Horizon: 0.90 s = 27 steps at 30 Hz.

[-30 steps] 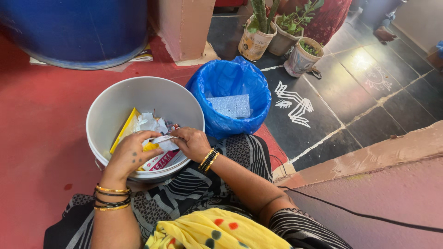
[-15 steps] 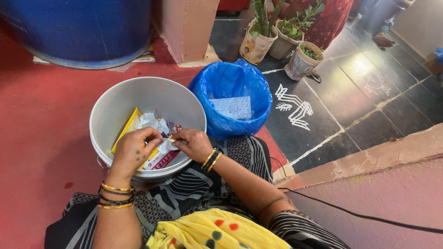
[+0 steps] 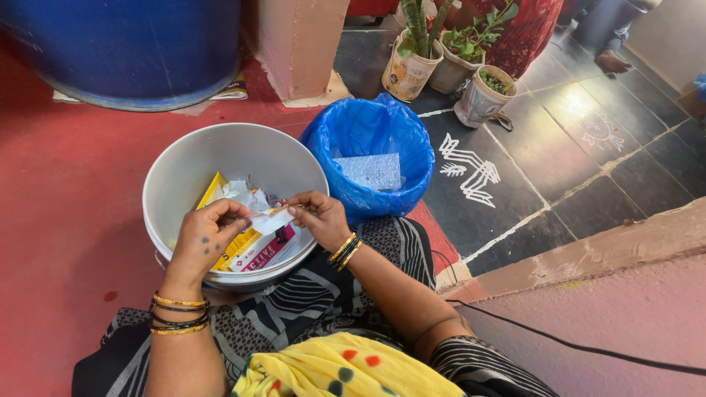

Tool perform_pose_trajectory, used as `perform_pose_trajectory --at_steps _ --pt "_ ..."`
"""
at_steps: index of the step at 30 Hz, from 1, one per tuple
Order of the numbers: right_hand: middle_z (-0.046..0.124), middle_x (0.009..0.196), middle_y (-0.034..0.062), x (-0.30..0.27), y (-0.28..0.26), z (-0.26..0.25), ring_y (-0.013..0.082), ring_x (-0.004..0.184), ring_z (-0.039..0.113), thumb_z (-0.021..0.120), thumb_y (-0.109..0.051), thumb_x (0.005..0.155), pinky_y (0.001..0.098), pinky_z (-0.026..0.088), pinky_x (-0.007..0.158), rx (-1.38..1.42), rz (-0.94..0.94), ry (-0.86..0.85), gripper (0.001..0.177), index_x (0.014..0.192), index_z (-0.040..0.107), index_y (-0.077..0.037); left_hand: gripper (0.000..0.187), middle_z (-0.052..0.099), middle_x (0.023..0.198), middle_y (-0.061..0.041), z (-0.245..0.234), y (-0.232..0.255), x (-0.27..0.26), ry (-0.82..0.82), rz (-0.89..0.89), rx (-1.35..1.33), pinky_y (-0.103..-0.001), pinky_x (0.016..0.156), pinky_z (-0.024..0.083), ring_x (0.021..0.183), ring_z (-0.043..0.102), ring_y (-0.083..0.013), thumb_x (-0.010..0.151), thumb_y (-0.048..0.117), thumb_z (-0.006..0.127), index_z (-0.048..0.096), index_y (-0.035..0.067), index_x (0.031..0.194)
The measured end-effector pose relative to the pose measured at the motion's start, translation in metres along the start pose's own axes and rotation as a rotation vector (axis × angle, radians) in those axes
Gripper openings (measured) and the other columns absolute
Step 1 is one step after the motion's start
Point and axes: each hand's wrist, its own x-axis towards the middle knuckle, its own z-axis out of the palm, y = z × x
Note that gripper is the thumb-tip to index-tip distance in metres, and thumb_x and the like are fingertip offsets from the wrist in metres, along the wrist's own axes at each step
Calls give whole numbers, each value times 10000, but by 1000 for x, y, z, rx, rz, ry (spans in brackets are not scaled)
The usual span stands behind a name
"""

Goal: The person sits on the floor and sorts through waste items, transferring them from a blue plastic bag into a white bucket. They handle various small plastic wrappers and packaging, picking them up one by one and placing them into the bucket.

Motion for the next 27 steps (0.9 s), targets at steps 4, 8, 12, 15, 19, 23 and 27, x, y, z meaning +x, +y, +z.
perform_pose_trajectory --at_steps 4,8,12,15,19,23,27 --pt "740 908 38 3 -7 -11 57 725 648 730 -51 936 218 558 645 -65 -85 80 135 1061 719 -3 185 774 860 -52 0 7 -1 -27 -46 78 -263 710 563 766 713 -110 827 70 776 742 35 1005" --pt "713 870 18 11 -30 -48 71 765 640 697 -77 970 239 546 702 -210 -164 235 121 1068 741 -19 220 773 869 -65 0 13 1 3 5 184 -280 698 557 731 710 -146 824 123 805 753 49 1024" --pt "678 866 3 24 -43 -109 66 749 610 698 -51 1000 229 502 694 -207 -279 330 79 1072 716 -26 227 769 923 -76 -3 -2 0 110 155 231 -295 716 535 822 716 -139 847 153 809 754 48 1040" --pt "680 856 20 28 -34 -147 61 734 643 702 -5 975 226 519 663 -265 -297 427 77 1050 694 -21 175 766 940 -57 -3 -13 4 169 130 102 -259 754 539 851 714 -113 892 115 786 744 35 1042" --pt "736 908 78 31 -3 -165 120 783 693 715 -6 941 260 547 692 -741 -186 606 137 1076 727 -28 150 750 1027 -33 -6 -21 9 291 79 -225 -222 775 531 906 684 -82 943 67 739 725 23 1087" --pt "754 1041 94 31 20 -168 170 882 719 696 30 909 294 576 717 -929 -309 643 222 1120 732 -29 139 723 1157 -48 -10 -35 13 413 178 -613 -229 955 542 1022 661 -79 1013 12 694 696 -12 1150" --pt "742 1006 86 32 29 -178 161 863 704 694 34 933 289 568 698 -832 -281 587 168 1085 736 -23 202 713 1130 -54 -15 -49 19 506 139 -741 -225 897 524 1010 663 -91 997 12 701 677 -12 1196"
